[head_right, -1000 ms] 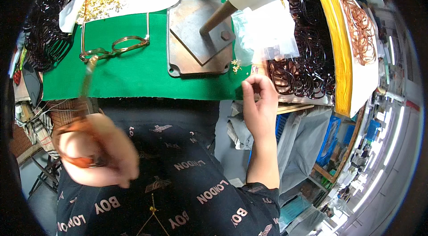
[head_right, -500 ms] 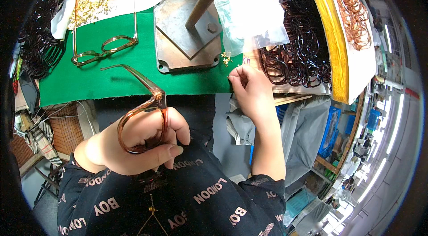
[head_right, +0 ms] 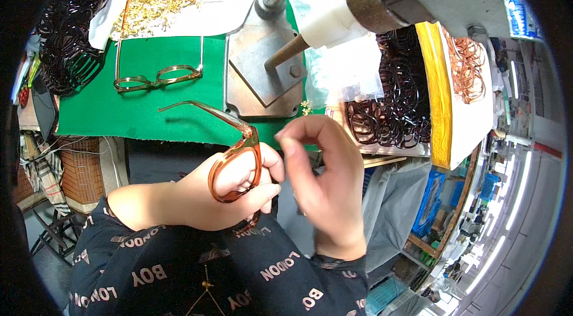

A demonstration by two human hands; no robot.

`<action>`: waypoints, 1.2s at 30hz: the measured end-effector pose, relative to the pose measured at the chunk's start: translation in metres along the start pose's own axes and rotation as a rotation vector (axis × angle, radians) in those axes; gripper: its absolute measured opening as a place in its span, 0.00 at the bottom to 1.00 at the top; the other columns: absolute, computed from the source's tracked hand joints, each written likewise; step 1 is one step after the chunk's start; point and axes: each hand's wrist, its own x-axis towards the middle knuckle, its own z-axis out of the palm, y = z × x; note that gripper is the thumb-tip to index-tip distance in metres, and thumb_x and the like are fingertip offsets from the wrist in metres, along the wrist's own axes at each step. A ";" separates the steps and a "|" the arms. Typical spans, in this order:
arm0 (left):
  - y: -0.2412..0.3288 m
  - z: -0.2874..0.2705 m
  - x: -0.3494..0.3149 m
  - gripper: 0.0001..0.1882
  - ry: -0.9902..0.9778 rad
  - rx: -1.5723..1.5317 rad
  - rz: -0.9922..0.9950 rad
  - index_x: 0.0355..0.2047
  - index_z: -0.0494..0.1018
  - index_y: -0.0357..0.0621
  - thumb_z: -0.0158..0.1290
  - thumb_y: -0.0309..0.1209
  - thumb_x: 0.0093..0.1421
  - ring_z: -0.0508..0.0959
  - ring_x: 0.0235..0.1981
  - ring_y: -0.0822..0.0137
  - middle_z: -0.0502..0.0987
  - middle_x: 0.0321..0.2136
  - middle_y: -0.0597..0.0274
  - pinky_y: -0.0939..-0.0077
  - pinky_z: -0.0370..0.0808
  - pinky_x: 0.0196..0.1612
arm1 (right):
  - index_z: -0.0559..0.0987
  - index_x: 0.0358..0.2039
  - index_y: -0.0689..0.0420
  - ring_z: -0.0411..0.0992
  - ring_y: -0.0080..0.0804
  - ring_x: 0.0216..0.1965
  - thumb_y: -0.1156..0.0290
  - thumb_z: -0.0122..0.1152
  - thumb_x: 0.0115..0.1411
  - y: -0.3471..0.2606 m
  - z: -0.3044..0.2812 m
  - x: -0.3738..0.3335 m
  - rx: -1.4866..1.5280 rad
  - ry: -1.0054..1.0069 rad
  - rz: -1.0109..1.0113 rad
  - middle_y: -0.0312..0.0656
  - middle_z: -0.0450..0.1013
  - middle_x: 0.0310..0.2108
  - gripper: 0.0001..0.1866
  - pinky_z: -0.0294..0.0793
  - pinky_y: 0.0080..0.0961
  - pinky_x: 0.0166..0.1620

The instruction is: The person repeatedly picks up copper-colored eyeglass frames and uses a small handheld tool to press or adjust the bridge area. They handle multiple frames one at a time, placing each back on the green work surface after adjustment. The workspace contains loose metal parts and other frames.

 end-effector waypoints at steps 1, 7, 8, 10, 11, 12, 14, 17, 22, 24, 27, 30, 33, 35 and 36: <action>-0.002 0.002 0.002 0.08 0.016 0.097 0.087 0.36 0.63 0.39 0.48 0.23 0.57 0.71 0.21 0.76 0.71 0.20 0.65 0.81 0.68 0.25 | 0.71 0.30 0.64 0.70 0.29 0.31 0.81 0.54 0.52 -0.015 0.008 -0.004 0.196 0.051 0.001 0.43 0.71 0.29 0.03 0.68 0.20 0.38; -0.012 0.001 0.007 0.10 0.186 0.316 0.311 0.34 0.66 0.36 0.52 0.19 0.49 0.73 0.27 0.63 0.71 0.26 0.56 0.73 0.70 0.31 | 0.71 0.29 0.64 0.69 0.26 0.33 0.84 0.54 0.52 -0.024 0.027 0.000 0.192 0.079 -0.067 0.42 0.71 0.30 0.04 0.68 0.19 0.39; -0.014 0.000 0.007 0.11 0.200 0.352 0.339 0.33 0.66 0.36 0.52 0.19 0.48 0.73 0.27 0.61 0.71 0.26 0.56 0.72 0.70 0.31 | 0.71 0.29 0.64 0.70 0.26 0.33 0.84 0.54 0.52 -0.025 0.028 0.000 0.160 0.088 -0.074 0.42 0.71 0.30 0.04 0.68 0.19 0.39; -0.012 -0.001 0.007 0.11 0.215 0.360 0.329 0.33 0.66 0.36 0.52 0.19 0.48 0.73 0.26 0.61 0.71 0.26 0.55 0.73 0.70 0.31 | 0.72 0.29 0.65 0.71 0.25 0.32 0.83 0.56 0.51 -0.025 0.028 0.001 0.088 0.094 -0.132 0.42 0.72 0.30 0.05 0.69 0.18 0.39; -0.011 -0.002 0.007 0.11 0.222 0.364 0.324 0.33 0.66 0.36 0.52 0.19 0.48 0.73 0.26 0.61 0.71 0.26 0.54 0.73 0.70 0.30 | 0.72 0.30 0.65 0.71 0.25 0.32 0.83 0.56 0.51 -0.027 0.027 0.001 0.090 0.090 -0.104 0.42 0.72 0.30 0.05 0.69 0.18 0.38; -0.011 -0.002 0.007 0.11 0.205 0.342 0.311 0.33 0.66 0.36 0.52 0.19 0.48 0.73 0.26 0.61 0.71 0.26 0.54 0.73 0.70 0.30 | 0.72 0.30 0.65 0.71 0.25 0.32 0.83 0.56 0.51 -0.029 0.026 0.001 0.093 0.086 -0.075 0.42 0.72 0.30 0.05 0.69 0.18 0.38; -0.012 -0.003 0.006 0.11 0.170 0.302 0.284 0.33 0.66 0.35 0.52 0.19 0.48 0.73 0.27 0.60 0.71 0.26 0.54 0.72 0.70 0.30 | 0.72 0.30 0.66 0.72 0.24 0.32 0.83 0.56 0.52 -0.030 0.026 0.001 0.122 0.084 -0.041 0.42 0.72 0.30 0.04 0.70 0.17 0.38; -0.002 -0.005 0.004 0.11 0.155 0.278 0.213 0.33 0.66 0.35 0.52 0.19 0.48 0.74 0.27 0.60 0.71 0.26 0.53 0.72 0.70 0.31 | 0.73 0.30 0.66 0.73 0.24 0.32 0.82 0.56 0.52 -0.030 0.026 0.001 0.170 0.089 -0.030 0.42 0.73 0.30 0.04 0.71 0.17 0.38; -0.010 -0.005 0.007 0.11 0.174 0.357 0.230 0.34 0.66 0.34 0.51 0.18 0.48 0.74 0.28 0.60 0.71 0.26 0.52 0.73 0.70 0.30 | 0.73 0.30 0.66 0.73 0.24 0.31 0.83 0.57 0.51 -0.029 0.031 0.001 0.068 0.146 -0.110 0.43 0.73 0.30 0.05 0.71 0.17 0.37; -0.011 -0.005 0.007 0.12 0.181 0.351 0.263 0.34 0.65 0.35 0.51 0.18 0.48 0.74 0.28 0.61 0.71 0.27 0.52 0.73 0.70 0.30 | 0.74 0.30 0.66 0.72 0.24 0.30 0.83 0.58 0.51 -0.027 0.033 0.001 0.033 0.158 -0.155 0.43 0.73 0.30 0.05 0.71 0.17 0.36; -0.012 -0.003 0.005 0.11 0.133 0.219 0.297 0.34 0.65 0.36 0.50 0.17 0.49 0.74 0.29 0.63 0.71 0.27 0.54 0.74 0.70 0.29 | 0.75 0.29 0.65 0.72 0.26 0.30 0.84 0.59 0.49 -0.027 0.032 -0.001 -0.001 0.175 -0.197 0.43 0.74 0.29 0.05 0.70 0.17 0.34; -0.009 -0.001 0.005 0.07 0.067 0.026 0.400 0.32 0.64 0.36 0.47 0.16 0.52 0.74 0.26 0.68 0.72 0.25 0.58 0.77 0.69 0.26 | 0.76 0.29 0.65 0.72 0.27 0.30 0.84 0.60 0.49 -0.028 0.030 -0.002 0.003 0.162 -0.214 0.43 0.74 0.29 0.05 0.69 0.18 0.35; 0.008 -0.001 0.000 0.04 -0.007 -0.219 0.115 0.32 0.63 0.36 0.46 0.20 0.55 0.73 0.20 0.72 0.72 0.22 0.61 0.82 0.69 0.22 | 0.76 0.28 0.65 0.72 0.28 0.30 0.84 0.60 0.48 -0.031 0.028 -0.004 0.052 0.153 -0.166 0.43 0.74 0.28 0.05 0.69 0.19 0.36; 0.017 -0.005 -0.001 0.05 -0.110 -0.243 -0.065 0.33 0.63 0.39 0.46 0.23 0.56 0.71 0.19 0.75 0.71 0.20 0.65 0.82 0.69 0.22 | 0.76 0.28 0.65 0.72 0.28 0.30 0.85 0.60 0.48 -0.033 0.027 -0.006 0.102 0.154 -0.093 0.43 0.74 0.28 0.06 0.69 0.19 0.36; 0.019 -0.006 -0.001 0.05 -0.160 -0.254 -0.155 0.34 0.63 0.40 0.46 0.25 0.57 0.70 0.19 0.77 0.70 0.19 0.67 0.81 0.68 0.23 | 0.76 0.29 0.65 0.72 0.27 0.31 0.85 0.60 0.48 -0.031 0.026 -0.005 0.123 0.134 -0.108 0.43 0.74 0.28 0.06 0.69 0.19 0.36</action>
